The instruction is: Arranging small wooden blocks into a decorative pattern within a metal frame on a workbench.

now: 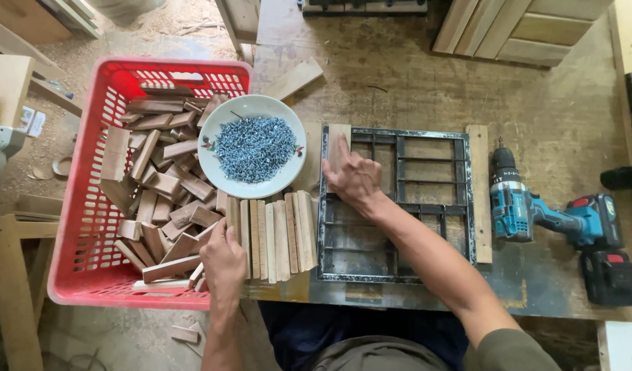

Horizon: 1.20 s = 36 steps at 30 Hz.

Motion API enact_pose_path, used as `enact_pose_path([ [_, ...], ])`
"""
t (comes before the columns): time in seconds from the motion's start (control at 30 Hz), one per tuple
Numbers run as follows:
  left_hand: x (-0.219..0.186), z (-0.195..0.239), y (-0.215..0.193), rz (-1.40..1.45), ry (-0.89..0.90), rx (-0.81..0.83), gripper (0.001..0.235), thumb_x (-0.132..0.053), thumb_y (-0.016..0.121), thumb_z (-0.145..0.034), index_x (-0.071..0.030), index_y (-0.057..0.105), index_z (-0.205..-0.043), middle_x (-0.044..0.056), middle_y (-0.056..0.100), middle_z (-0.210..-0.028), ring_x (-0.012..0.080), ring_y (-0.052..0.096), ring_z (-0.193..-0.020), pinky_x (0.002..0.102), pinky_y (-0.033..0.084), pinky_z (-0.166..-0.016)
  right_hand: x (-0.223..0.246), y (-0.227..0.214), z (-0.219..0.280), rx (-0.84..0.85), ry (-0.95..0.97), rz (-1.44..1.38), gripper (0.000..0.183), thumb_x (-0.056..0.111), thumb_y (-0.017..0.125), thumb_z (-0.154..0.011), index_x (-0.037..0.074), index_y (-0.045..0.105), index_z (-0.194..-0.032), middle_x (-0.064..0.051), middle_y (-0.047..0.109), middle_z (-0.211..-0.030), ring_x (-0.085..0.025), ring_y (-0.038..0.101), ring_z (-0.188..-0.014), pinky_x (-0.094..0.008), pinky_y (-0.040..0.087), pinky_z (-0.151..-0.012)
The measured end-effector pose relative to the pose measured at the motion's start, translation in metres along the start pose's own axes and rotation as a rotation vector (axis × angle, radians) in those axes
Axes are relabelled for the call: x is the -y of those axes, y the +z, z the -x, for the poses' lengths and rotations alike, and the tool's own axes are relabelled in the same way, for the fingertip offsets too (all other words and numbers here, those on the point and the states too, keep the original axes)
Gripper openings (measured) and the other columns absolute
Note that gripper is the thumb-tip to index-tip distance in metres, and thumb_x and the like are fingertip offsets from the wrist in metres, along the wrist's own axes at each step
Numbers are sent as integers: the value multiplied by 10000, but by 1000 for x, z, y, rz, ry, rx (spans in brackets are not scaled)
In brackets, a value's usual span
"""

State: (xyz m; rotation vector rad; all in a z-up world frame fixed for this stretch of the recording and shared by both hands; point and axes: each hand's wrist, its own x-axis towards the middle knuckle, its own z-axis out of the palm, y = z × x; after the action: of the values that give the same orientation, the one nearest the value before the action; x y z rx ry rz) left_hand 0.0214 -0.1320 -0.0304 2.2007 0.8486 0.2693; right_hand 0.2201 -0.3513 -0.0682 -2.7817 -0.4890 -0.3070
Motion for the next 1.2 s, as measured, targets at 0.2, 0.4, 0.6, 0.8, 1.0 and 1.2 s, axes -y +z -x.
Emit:
enact_pose_path([
  [0.2, -4, 2, 6, -44, 10, 1, 364, -182, 513, -1018, 1, 662, -1296, 345, 712, -1014, 525, 682, -966, 602, 541, -839, 3, -7, 1, -41, -1, -98, 650, 592, 585, -864, 111, 636, -1297, -171, 652, -538, -315, 700, -478, -401, 538, -477],
  [0.4, -12, 6, 3, -80, 3, 26, 372, -191, 514, -1020, -23, 643, -1326, 353, 710, -1014, 529, 684, -958, 614, 539, -839, 0, 1, 8, -11, -16, 8, 694, 620, 509, -934, 101, 600, -1385, -195, 678, -616, -330, 707, -497, -419, 531, -465],
  [0.6, -12, 5, 1, -79, -10, 69, 373, -212, 509, -1026, -28, 647, -1320, 367, 708, -1008, 540, 684, -960, 624, 536, -839, -22, -15, -12, -11, -203, 147, 714, 689, 290, -1029, 147, 728, -1182, -159, 595, -809, -358, 639, -780, -442, 473, -582],
  [0.8, 12, -6, 7, -50, 15, -47, 329, -201, 524, -1023, -73, 693, -1274, 301, 729, -984, 534, 677, -953, 613, 533, -816, -23, -2, -23, 331, -317, -32, 928, 691, 96, -1024, -16, 324, -1581, -272, 218, -1664, -415, 161, -1548, -526, 55, -1251],
  [1.0, -11, -13, -20, -237, 35, -300, 357, -229, 506, -1066, -146, 665, -1375, 257, 744, -991, 481, 705, -928, 567, 549, -850, -18, -20, -5, 99, -307, -398, 648, 450, 436, -1074, 22, 404, -1559, -227, 238, -1671, -425, 188, -1532, -594, 106, -1230],
  [1.2, -12, -29, -21, -5, 29, -218, 275, -188, 491, -1037, -106, 694, -1204, 236, 732, -972, 498, 683, -933, 579, 526, -822, 51, -44, 35, 56, -363, -949, 396, 120, 700, -924, 172, 700, -1316, -23, 696, -1272, -231, 679, -1181, -365, 544, -1001],
])
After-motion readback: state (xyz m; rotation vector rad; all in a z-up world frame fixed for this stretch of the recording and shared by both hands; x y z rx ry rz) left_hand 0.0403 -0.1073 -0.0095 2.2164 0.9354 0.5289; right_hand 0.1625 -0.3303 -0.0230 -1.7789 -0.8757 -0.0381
